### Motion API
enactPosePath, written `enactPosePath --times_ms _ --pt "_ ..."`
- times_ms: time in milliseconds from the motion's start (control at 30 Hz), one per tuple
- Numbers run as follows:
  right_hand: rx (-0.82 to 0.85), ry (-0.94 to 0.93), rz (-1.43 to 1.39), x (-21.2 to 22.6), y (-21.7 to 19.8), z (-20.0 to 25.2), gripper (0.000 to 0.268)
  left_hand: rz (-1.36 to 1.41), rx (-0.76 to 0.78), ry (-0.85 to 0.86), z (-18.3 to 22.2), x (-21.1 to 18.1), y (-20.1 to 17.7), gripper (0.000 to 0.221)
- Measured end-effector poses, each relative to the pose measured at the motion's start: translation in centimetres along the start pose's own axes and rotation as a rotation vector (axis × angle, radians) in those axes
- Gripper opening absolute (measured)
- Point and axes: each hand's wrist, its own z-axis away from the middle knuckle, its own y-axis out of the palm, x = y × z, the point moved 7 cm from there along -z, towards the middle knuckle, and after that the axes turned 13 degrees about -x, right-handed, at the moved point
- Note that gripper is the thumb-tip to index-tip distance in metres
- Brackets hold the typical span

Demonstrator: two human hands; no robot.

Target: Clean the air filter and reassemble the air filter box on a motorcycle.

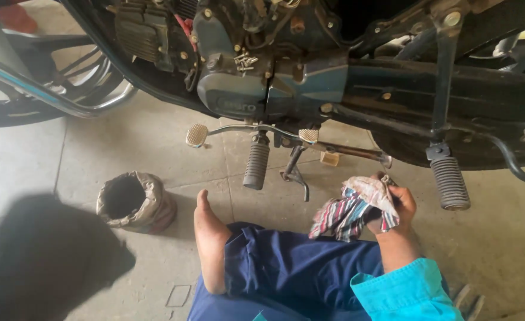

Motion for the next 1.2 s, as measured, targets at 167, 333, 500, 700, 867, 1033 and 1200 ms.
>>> enactPosePath --times_ms 167,333,500,700,867,1033,1200 --pt "0.077 0.035 -0.011 -0.1 0.6 0.2 0.059 0.210 0.126 -0.010 6.7 -10.0 11.3 0.068" --pt "-0.085 -0.210 0.108 3.9 -0.6 1.4 0.057 0.423 0.293 -0.035 21.8 -19.6 25.7 0.074" --pt "-0.309 -0.387 0.205 7.1 -6.8 1.2 0.038 0.530 0.789 -0.158 26.1 -16.9 39.5 0.054" --pt "-0.483 -0.585 0.689 6.0 -8.2 -1.2 0.028 0.626 0.861 -0.176 26.0 -16.5 46.0 0.069" --pt "-0.353 -0.627 0.843 4.9 -3.4 -2.5 0.028 0.767 1.169 -0.106 25.9 -17.4 48.3 0.077" --pt "-0.457 -0.887 1.449 7.0 -1.3 -1.3 0.025 0.733 1.130 -0.207 23.0 -12.6 50.1 0.069" --pt "-0.316 -0.914 0.905 4.7 1.2 1.7 0.031 0.830 1.017 -0.270 22.4 -14.2 48.2 0.058"
